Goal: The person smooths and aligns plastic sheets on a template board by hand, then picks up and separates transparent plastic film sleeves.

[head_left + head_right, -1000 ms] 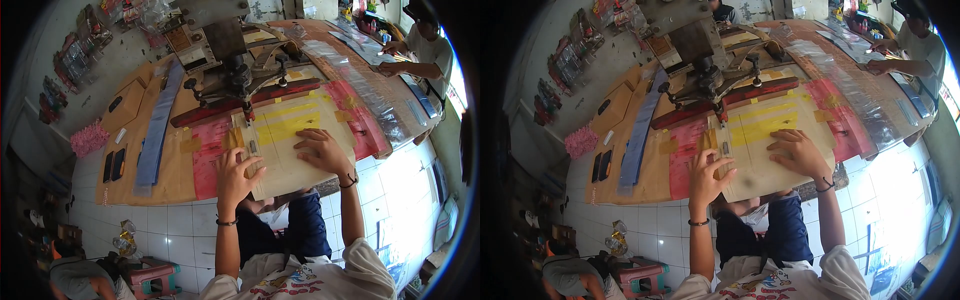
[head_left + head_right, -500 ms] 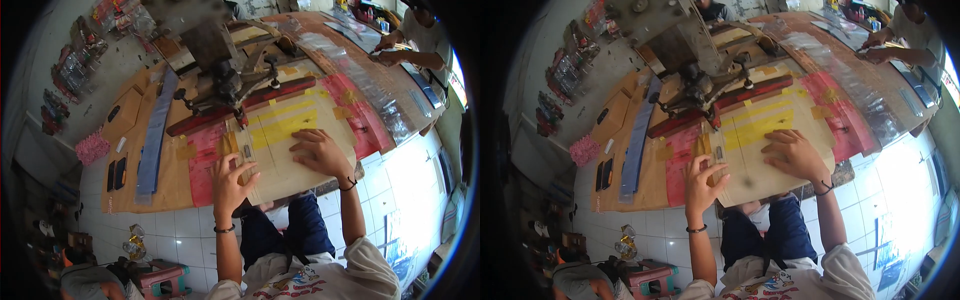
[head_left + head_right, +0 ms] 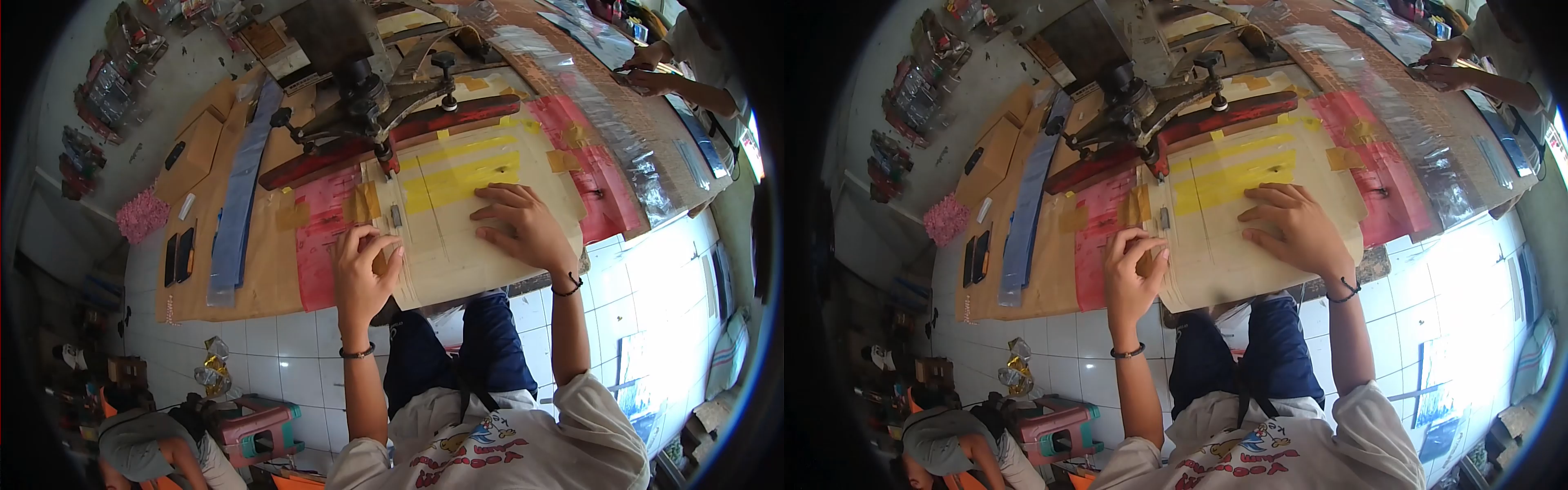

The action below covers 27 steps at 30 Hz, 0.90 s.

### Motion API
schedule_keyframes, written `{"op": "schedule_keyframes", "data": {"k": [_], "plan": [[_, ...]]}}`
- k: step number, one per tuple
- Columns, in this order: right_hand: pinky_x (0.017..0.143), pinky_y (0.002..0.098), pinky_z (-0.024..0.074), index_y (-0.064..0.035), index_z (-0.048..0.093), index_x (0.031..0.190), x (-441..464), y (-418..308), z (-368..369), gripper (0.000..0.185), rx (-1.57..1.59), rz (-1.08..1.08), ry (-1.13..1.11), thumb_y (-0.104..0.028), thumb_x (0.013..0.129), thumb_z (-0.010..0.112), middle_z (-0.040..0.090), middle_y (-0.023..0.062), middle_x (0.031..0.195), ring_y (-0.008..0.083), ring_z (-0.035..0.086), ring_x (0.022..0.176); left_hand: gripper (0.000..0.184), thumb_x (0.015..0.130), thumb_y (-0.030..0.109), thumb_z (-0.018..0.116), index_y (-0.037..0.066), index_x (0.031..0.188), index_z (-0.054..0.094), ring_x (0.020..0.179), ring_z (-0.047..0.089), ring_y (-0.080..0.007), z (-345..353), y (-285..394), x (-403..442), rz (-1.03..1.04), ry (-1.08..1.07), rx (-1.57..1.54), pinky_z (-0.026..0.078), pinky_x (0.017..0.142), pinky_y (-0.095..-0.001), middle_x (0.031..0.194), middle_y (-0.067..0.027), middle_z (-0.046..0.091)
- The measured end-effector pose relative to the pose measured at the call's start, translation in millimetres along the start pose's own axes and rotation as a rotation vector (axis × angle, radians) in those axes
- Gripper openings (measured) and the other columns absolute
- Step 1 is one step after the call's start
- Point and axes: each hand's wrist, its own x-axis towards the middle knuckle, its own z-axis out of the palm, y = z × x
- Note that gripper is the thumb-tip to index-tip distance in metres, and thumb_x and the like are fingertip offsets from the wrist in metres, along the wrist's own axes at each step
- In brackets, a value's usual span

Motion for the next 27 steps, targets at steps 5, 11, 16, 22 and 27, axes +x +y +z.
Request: {"op": "schedule_keyframes", "data": {"k": [5, 11, 16, 22, 27], "plan": [[0.115, 0.047, 0.0424, -0.0154, 0.081, 0.108, 1, 0, 0, 0.021, -0.011, -0.012, -0.003, -0.028, 0.092, 0.077, 0.07, 0.0094, 0.137, 0.0318, 0.058, 0.135, 0.014, 0.086, 0.015, 0.081, 0.009, 0.098, 0.079, 0.103, 0.061, -0.0289, -2, 3, 1, 0.009, -0.003, 0.012, 0.049, 0.094, -0.0427, 0.108, -0.0069, 0.065], [0.114, 0.0472, 0.0434, -0.0134, 0.081, 0.106, 3, 0, 3, 0.02, -0.012, -0.025, 0.001, -0.027, 0.092, 0.077, 0.071, 0.0101, 0.135, 0.0322, 0.06, 0.134, 0.014, 0.086, 0.018, 0.082, 0.011, 0.097, 0.078, 0.103, 0.06, -0.0288, -4, 1, 1, 0.028, -0.003, -0.002, 0.047, 0.094, -0.0431, 0.107, -0.0064, 0.063], [0.108, 0.0468, 0.0484, -0.0107, 0.081, 0.101, 1, -2, 1, 0.016, -0.013, -0.074, 0.044, -0.023, 0.092, 0.077, 0.075, 0.0098, 0.124, 0.0318, 0.066, 0.123, 0.016, 0.087, 0.023, 0.081, 0.012, 0.098, 0.078, 0.108, 0.059, -0.0301, -4, -1, -1, 0.049, -0.022, -0.002, 0.045, 0.097, -0.0448, 0.108, -0.006, 0.063], [0.096, 0.0435, 0.0553, -0.0094, 0.079, 0.094, -25, -18, -9, 0.011, -0.066, -0.026, 0.162, -0.019, 0.088, 0.079, 0.077, 0.0072, 0.115, 0.0287, 0.07, 0.113, 0.02, 0.087, 0.017, 0.079, 0.01, 0.105, 0.077, 0.105, 0.062, -0.0325, -31, 4, -21, 0.032, 0.022, 0.084, 0.049, 0.094, -0.0461, 0.113, -0.0095, 0.065], [0.095, 0.0424, 0.0559, -0.011, 0.078, 0.089, -34, -12, 4, 0.012, -0.179, 0.024, 0.302, -0.021, 0.084, 0.082, 0.078, 0.0034, 0.112, 0.0261, 0.071, 0.11, 0.02, 0.09, 0.02, 0.076, 0.011, 0.108, 0.076, 0.109, 0.063, -0.0335, -31, -31, -59, -0.03, 0.158, 0.225, 0.048, 0.095, -0.0505, 0.114, -0.0102, 0.066]]}}
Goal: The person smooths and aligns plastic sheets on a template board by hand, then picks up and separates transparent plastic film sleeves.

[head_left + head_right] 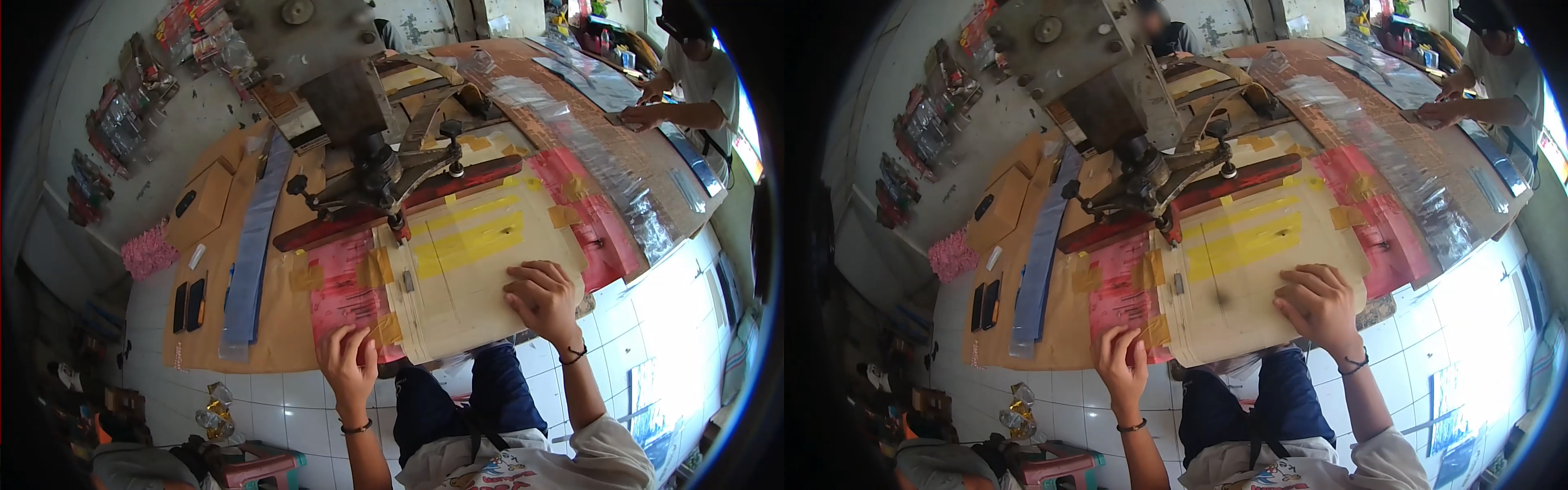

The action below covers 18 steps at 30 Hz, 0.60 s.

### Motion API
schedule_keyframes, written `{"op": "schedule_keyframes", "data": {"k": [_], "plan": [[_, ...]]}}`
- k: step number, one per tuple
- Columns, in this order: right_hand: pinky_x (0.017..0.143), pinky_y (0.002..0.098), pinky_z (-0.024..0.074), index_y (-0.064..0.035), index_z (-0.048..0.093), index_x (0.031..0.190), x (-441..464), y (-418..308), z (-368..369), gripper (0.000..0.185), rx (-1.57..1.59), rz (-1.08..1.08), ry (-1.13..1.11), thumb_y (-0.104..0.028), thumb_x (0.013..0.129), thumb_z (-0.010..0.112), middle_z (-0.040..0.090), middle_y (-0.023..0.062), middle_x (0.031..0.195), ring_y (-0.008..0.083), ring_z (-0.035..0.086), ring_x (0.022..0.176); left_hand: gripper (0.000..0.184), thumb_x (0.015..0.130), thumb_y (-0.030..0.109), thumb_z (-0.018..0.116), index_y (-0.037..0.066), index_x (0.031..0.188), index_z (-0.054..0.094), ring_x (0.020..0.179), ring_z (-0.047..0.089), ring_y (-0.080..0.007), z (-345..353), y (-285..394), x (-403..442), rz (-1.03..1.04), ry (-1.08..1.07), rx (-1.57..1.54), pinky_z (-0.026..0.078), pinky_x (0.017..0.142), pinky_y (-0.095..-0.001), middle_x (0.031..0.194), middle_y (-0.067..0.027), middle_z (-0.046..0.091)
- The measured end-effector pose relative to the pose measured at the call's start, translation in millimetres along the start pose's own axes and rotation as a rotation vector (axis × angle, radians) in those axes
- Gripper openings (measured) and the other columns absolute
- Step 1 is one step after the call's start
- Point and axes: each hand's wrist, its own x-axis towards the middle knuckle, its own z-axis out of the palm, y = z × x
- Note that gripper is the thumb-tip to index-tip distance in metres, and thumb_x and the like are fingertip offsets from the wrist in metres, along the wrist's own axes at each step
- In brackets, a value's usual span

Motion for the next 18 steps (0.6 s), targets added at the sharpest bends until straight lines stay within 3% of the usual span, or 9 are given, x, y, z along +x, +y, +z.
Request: {"op": "schedule_keyframes", "data": {"k": [7, 18], "plan": [[0.091, 0.041, 0.0572, -0.0118, 0.075, 0.081, -2, 2, 9, 0.01, -0.003, 0.002, 0.08, -0.017, 0.081, 0.083, 0.079, 0.0007, 0.103, 0.0243, 0.073, 0.102, 0.03, 0.099, 0.025, 0.05, 0.015, 0.099, 0.078, 0.09, 0.068, -0.0288, 35, -20, -10, 0.187, 0.332, 0.254, 0.046, 0.086, -0.0437, 0.103, -0.0037, 0.075], [0.087, 0.0393, 0.0571, -0.0106, 0.073, 0.077, -2, 3, 12, 0.01, -0.003, 0.007, 0.115, -0.013, 0.08, 0.082, 0.08, 0.0005, 0.1, 0.0235, 0.073, 0.099, 0.032, 0.1, 0.026, 0.049, 0.014, 0.098, 0.078, 0.091, 0.068, -0.0273, 35, -21, -12, 0.18, 0.337, 0.271, 0.045, 0.085, -0.0427, 0.103, -0.0029, 0.076]]}}
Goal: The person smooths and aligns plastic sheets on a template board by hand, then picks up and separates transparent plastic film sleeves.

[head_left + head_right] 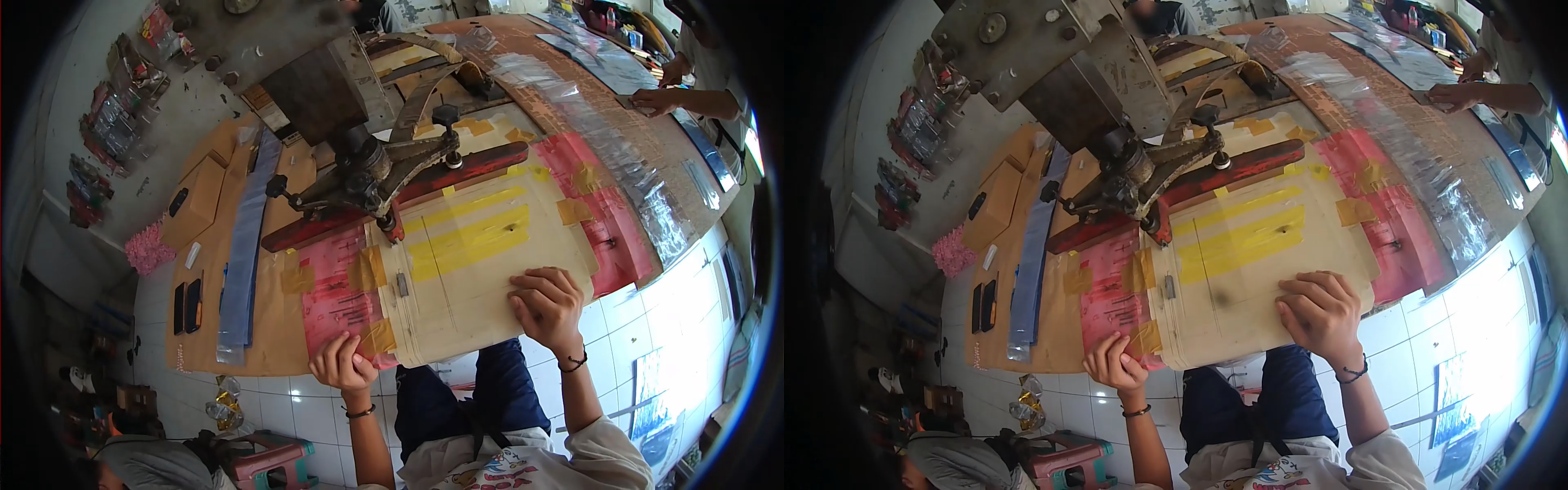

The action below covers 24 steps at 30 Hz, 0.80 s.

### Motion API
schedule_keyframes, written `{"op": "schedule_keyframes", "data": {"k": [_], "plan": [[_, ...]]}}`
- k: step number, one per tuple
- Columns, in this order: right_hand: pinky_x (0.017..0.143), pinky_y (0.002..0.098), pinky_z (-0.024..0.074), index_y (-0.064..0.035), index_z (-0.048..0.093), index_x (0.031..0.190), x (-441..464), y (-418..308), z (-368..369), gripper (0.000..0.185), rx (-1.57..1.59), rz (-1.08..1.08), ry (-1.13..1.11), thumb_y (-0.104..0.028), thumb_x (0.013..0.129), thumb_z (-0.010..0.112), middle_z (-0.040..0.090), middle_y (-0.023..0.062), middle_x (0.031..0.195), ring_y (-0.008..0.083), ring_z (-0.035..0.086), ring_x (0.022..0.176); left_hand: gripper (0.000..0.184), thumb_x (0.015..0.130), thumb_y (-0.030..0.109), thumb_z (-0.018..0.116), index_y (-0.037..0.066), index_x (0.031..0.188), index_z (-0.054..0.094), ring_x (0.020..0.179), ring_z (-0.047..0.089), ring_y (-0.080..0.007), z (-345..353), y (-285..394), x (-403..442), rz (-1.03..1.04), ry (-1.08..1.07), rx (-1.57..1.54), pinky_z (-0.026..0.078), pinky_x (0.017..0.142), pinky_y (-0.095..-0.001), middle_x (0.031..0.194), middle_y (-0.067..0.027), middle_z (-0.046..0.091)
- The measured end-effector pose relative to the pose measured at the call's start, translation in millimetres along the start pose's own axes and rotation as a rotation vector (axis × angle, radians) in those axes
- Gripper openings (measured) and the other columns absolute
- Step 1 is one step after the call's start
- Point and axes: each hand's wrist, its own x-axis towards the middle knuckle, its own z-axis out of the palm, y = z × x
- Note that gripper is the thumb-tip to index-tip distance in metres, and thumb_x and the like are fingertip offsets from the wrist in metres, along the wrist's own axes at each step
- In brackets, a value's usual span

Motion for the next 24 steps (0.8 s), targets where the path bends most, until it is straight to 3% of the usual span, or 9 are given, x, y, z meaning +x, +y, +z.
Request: {"op": "schedule_keyframes", "data": {"k": [24], "plan": [[0.088, 0.0398, 0.0563, -0.0099, 0.073, 0.079, -1.0, 0.2, -1.1, 0.01, 0.009, -0.002, 0.0, -0.014, 0.082, 0.081, 0.079, -0.0001, 0.101, 0.0231, 0.073, 0.099, 0.025, 0.098, 0.024, 0.055, 0.015, 0.097, 0.078, 0.094, 0.067, -0.0279, -3.0, 2.7, 1.7, -0.039, -0.027, -0.031, 0.046, 0.087, -0.0426, 0.103, -0.0043, 0.074]]}}
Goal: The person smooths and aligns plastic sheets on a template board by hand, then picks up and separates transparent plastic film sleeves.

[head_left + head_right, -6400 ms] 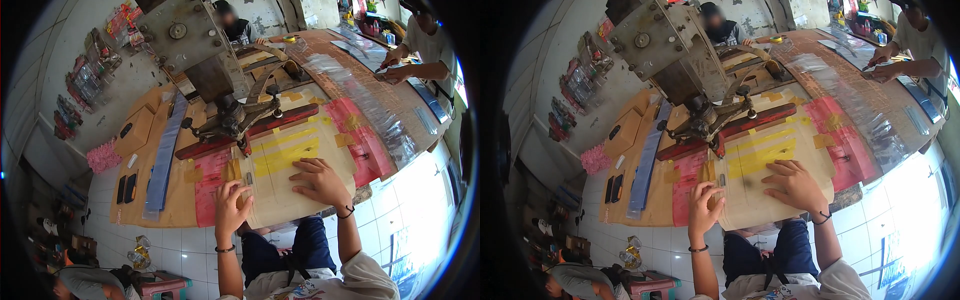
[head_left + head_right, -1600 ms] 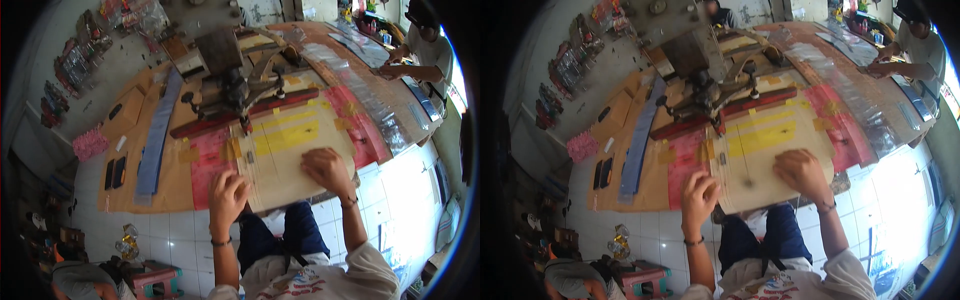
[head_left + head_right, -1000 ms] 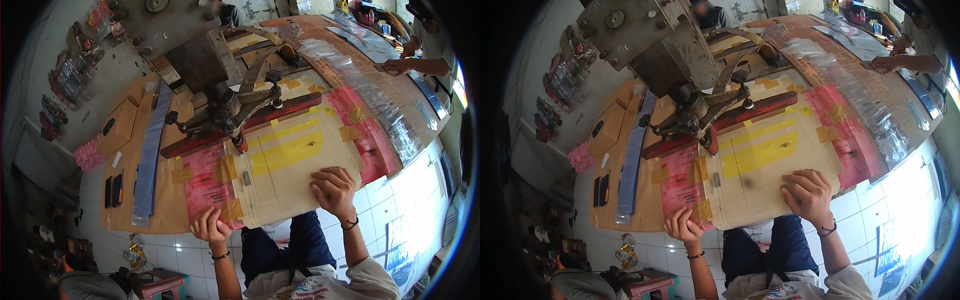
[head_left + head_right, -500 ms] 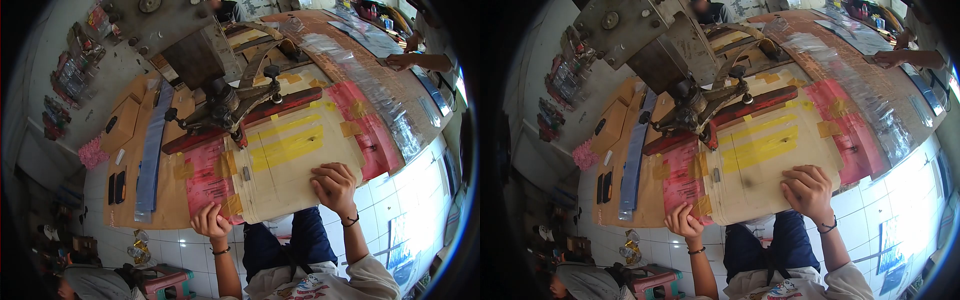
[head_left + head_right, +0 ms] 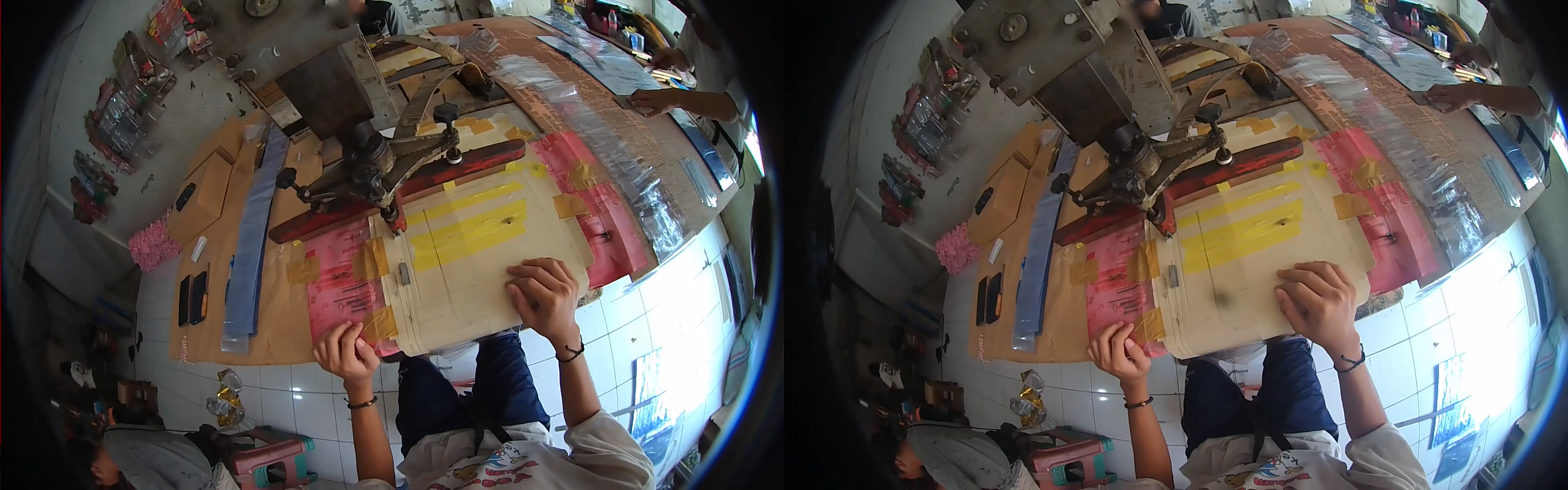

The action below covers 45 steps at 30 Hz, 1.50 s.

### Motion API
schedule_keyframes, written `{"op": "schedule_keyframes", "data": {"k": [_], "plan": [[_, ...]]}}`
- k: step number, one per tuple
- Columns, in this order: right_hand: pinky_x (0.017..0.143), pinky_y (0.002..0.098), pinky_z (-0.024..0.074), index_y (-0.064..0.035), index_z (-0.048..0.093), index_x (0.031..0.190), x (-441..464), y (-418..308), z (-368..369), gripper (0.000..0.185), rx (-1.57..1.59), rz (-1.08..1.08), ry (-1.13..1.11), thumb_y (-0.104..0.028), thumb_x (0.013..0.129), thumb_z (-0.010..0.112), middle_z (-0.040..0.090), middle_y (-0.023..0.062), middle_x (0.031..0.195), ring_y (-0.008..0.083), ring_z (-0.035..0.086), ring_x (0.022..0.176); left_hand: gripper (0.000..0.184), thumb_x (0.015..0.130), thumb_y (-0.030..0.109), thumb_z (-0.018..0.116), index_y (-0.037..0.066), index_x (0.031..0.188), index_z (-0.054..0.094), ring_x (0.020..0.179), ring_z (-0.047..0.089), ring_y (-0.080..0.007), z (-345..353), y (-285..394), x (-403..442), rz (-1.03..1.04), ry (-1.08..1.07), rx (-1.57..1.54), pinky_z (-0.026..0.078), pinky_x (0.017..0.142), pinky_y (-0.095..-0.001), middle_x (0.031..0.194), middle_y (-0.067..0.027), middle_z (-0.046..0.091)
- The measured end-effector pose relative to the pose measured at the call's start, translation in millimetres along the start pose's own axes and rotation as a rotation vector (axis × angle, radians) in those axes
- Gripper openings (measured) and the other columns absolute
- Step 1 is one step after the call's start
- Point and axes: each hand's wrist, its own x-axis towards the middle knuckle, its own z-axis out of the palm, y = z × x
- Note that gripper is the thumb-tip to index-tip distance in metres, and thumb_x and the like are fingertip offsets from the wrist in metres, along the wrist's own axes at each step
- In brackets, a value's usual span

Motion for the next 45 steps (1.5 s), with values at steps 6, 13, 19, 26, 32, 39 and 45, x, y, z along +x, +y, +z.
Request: {"op": "schedule_keyframes", "data": {"k": [6, 13, 19, 26, 32, 39, 45], "plan": [[0.088, 0.0396, 0.056, -0.0103, 0.074, 0.08, 0.2, -0.1, -0.2, 0.008, 0.003, 0.003, -0.003, -0.014, 0.083, 0.081, 0.079, -0.0004, 0.101, 0.0226, 0.073, 0.099, 0.025, 0.097, 0.024, 0.056, 0.015, 0.098, 0.079, 0.094, 0.067, -0.0284, -0.4, 1.6, 0.5, -0.015, -0.005, -0.003, 0.045, 0.087, -0.0427, 0.102, -0.0046, 0.074], [0.088, 0.0396, 0.0563, -0.0096, 0.075, 0.081, 1.7, -1.4, -2.3, 0.007, 0.0, 0.019, -0.009, -0.013, 0.082, 0.081, 0.079, 0.0003, 0.1, 0.0234, 0.073, 0.099, 0.025, 0.097, 0.024, 0.055, 0.015, 0.098, 0.079, 0.093, 0.067, -0.0281, 0.6, 1.1, -0.1, -0.01, 0.005, -0.005, 0.045, 0.086, -0.0426, 0.103, -0.0039, 0.074], [0.088, 0.0403, 0.0566, -0.0092, 0.076, 0.081, 4.6, -3.2, -1.7, 0.006, 0.0, 0.011, -0.002, -0.013, 0.082, 0.081, 0.079, 0.001, 0.099, 0.0242, 0.074, 0.098, 0.027, 0.098, 0.024, 0.054, 0.013, 0.096, 0.079, 0.092, 0.067, -0.0281, 3.4, 3.2, 1.8, -0.019, 0.035, -0.011, 0.044, 0.086, -0.042, 0.1, -0.005, 0.074], [0.089, 0.0406, 0.0566, -0.0089, 0.076, 0.082, 1.8, -2.1, -0.7, 0.005, 0.011, 0.022, -0.009, -0.013, 0.083, 0.079, 0.08, 0.0011, 0.099, 0.0246, 0.074, 0.099, 0.027, 0.097, 0.025, 0.056, 0.012, 0.096, 0.079, 0.092, 0.067, -0.0278, 1.4, 3.2, 2.0, -0.022, 0.016, -0.016, 0.043, 0.085, -0.0417, 0.1, -0.0053, 0.074], [0.089, 0.0404, 0.0565, -0.0088, 0.076, 0.083, 0.3, -1.4, -1.3, 0.005, 0.017, 0.018, -0.007, -0.013, 0.084, 0.079, 0.08, 0.0009, 0.1, 0.0242, 0.073, 0.1, 0.021, 0.088, 0.018, 0.061, 0.015, 0.099, 0.079, 0.096, 0.068, -0.0276, -2.5, 3.8, -0.1, -0.072, -0.041, -0.028, 0.044, 0.089, -0.0423, 0.103, -0.0034, 0.075], [0.089, 0.0401, 0.0563, -0.0087, 0.076, 0.083, -1.6, -0.7, 0.2, 0.005, 0.008, 0.025, -0.001, -0.013, 0.084, 0.079, 0.08, 0.0004, 0.1, 0.0231, 0.073, 0.1, 0.021, 0.091, 0.02, 0.06, 0.014, 0.099, 0.079, 0.095, 0.068, -0.0272, -3.0, 3.7, 1.9, -0.05, -0.037, -0.034, 0.044, 0.087, -0.0416, 0.102, -0.0035, 0.074], [0.089, 0.0399, 0.0562, -0.0087, 0.076, 0.083, -1.0, -0.7, 0.9, 0.005, -0.002, 0.024, -0.001, -0.013, 0.084, 0.079, 0.08, 0.0008, 0.1, 0.0232, 0.073, 0.099, 0.022, 0.093, 0.021, 0.058, 0.015, 0.098, 0.079, 0.095, 0.068, -0.0271, -1.3, 3.0, 1.1, -0.04, -0.02, -0.03, 0.043, 0.086, -0.0413, 0.102, -0.0031, 0.074]]}}
